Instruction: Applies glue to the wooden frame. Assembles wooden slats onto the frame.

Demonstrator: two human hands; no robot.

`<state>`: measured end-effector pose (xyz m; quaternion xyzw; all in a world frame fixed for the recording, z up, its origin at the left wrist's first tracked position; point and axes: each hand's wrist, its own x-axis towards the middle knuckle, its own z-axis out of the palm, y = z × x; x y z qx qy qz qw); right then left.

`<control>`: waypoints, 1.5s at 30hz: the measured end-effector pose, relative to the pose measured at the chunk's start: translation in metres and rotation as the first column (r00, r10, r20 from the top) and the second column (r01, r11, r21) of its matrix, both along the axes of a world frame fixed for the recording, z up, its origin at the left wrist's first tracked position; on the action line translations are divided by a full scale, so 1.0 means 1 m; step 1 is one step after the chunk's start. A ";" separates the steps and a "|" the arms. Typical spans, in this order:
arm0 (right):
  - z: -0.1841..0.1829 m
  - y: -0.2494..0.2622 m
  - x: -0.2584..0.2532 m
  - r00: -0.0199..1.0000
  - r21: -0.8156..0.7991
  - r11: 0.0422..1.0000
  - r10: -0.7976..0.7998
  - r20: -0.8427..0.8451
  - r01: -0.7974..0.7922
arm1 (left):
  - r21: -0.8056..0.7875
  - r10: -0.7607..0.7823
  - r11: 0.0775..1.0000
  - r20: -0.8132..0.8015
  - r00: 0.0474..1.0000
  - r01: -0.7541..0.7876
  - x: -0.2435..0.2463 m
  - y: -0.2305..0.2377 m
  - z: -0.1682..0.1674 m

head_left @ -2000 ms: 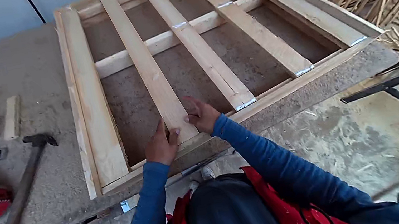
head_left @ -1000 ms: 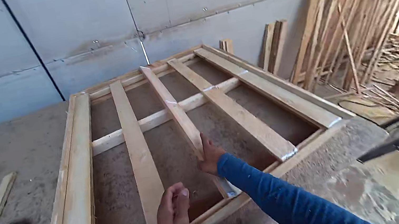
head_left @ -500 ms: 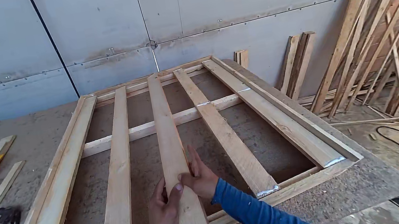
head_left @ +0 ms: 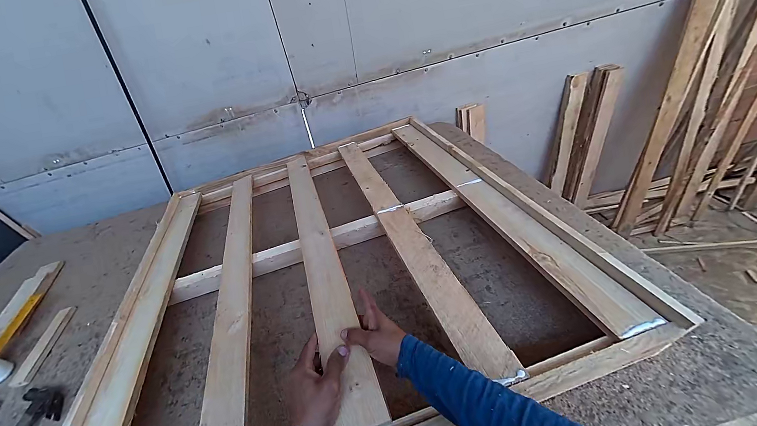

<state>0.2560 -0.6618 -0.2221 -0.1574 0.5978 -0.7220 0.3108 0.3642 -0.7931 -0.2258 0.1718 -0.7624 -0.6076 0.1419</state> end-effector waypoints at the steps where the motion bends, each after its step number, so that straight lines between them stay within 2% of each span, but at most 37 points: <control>1: -0.003 0.000 0.000 1.000 0.050 0.999 -0.020 0.018 0.019 | -0.021 -0.004 1.000 0.022 1.000 0.005 0.000 0.000 -0.004; 4: -0.006 0.007 0.012 0.994 0.264 0.960 -0.106 0.029 0.094 | -0.032 -0.007 0.999 0.057 0.998 0.009 0.004 -0.004 -0.014; 9: -0.005 0.032 0.045 0.997 0.405 0.911 -0.077 -0.011 0.075 | 0.035 -0.029 0.999 0.236 0.971 0.021 0.013 -0.013 -0.030; 12: 0.002 0.045 0.072 0.998 0.448 0.892 -0.048 -0.042 0.062 | 0.042 -0.066 0.998 0.303 0.951 0.056 0.044 -0.005 -0.002; 14: 0.008 0.054 0.088 0.997 0.457 0.888 -0.011 -0.075 0.044 | -0.025 -0.114 0.991 0.358 0.927 0.132 0.063 -0.001 0.022; 17: 0.006 0.059 0.103 0.996 0.447 0.894 0.021 -0.092 0.023 | -0.039 -0.193 0.973 0.401 0.896 0.227 0.084 -0.002 0.029; 21: 0.008 0.057 0.103 0.995 0.412 0.911 0.024 -0.094 0.017 | 0.016 -0.228 0.972 0.321 0.919 0.236 0.091 -0.006 0.020; 25: 0.009 0.055 0.101 0.995 0.415 0.909 0.063 -0.072 -0.028 | 0.027 -0.227 0.972 0.368 0.901 0.234 0.090 -0.008 0.021; 32: 0.006 0.055 0.106 0.982 0.415 0.908 0.028 -0.187 0.053 | 0.054 -0.256 0.965 0.389 0.885 0.255 0.087 -0.011 0.021; 37: 0.000 0.055 0.102 0.973 0.392 0.919 0.041 -0.227 0.052 | 0.071 -0.296 0.954 0.331 0.896 0.290 0.087 -0.013 0.015; 45: 0.010 0.054 0.105 0.959 0.534 0.845 0.126 -0.255 0.031 | -0.029 -0.342 0.924 0.390 0.855 0.382 0.087 -0.016 0.003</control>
